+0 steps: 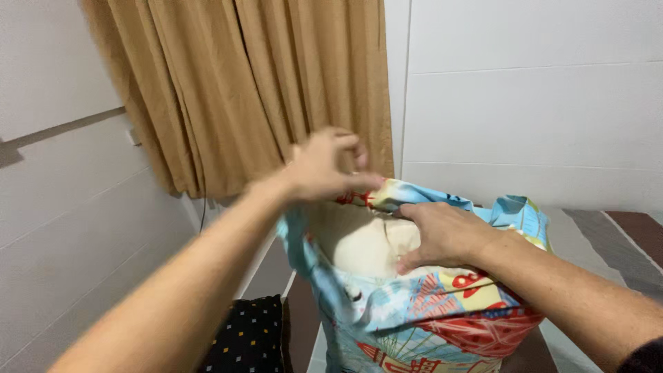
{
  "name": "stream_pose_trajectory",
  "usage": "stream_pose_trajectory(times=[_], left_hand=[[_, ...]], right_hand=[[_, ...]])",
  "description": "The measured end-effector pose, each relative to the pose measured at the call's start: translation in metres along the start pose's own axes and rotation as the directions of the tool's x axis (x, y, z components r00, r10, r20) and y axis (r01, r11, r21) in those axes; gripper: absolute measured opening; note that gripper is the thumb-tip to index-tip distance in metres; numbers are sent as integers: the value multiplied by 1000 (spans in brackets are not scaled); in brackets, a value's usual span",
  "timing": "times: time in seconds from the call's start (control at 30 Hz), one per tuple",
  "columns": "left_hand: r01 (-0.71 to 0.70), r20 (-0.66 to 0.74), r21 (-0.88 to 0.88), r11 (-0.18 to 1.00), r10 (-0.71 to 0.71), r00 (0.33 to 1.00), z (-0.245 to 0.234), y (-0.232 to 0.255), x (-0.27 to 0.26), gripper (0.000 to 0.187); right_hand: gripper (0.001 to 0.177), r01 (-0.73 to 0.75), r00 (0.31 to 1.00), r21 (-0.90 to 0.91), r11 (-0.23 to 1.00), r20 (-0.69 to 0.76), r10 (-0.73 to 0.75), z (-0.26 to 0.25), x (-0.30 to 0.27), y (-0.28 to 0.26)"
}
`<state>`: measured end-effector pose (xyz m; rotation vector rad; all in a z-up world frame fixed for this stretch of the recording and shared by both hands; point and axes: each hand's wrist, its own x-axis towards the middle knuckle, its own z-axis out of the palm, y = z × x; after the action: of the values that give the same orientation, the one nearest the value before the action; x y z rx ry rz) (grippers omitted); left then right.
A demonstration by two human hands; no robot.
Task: The person inserts a white pillow into a light blue patterned pillowcase on a bed. They align the corners, push the pillow in, and smooth the case before placing the finished pillow on the bed.
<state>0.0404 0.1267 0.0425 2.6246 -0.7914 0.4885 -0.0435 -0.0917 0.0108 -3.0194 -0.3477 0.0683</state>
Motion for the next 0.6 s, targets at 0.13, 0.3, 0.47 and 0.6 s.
stream_pose_trajectory(times=[0.13,0.3,0.47,0.6], left_hand=[[97,255,8,995,-96,962,61,1,5,112],[158,158,121,980,-176,972,90,-9,-3,64],[154,-30,126,980,-152,988,74,-8,-9,29],[210,-323,-193,959,-264,909,89,3,-16,27]], right_hand=[[70,-45,977,-45,998,-211,35,-1,-3,14],[72,-183,898,-163,970,-428,97,15,-2,77],[33,-454,891,-157,877,-96,444,18,0,142],[29,-403,815,116,908,-406,413,14,11,163]])
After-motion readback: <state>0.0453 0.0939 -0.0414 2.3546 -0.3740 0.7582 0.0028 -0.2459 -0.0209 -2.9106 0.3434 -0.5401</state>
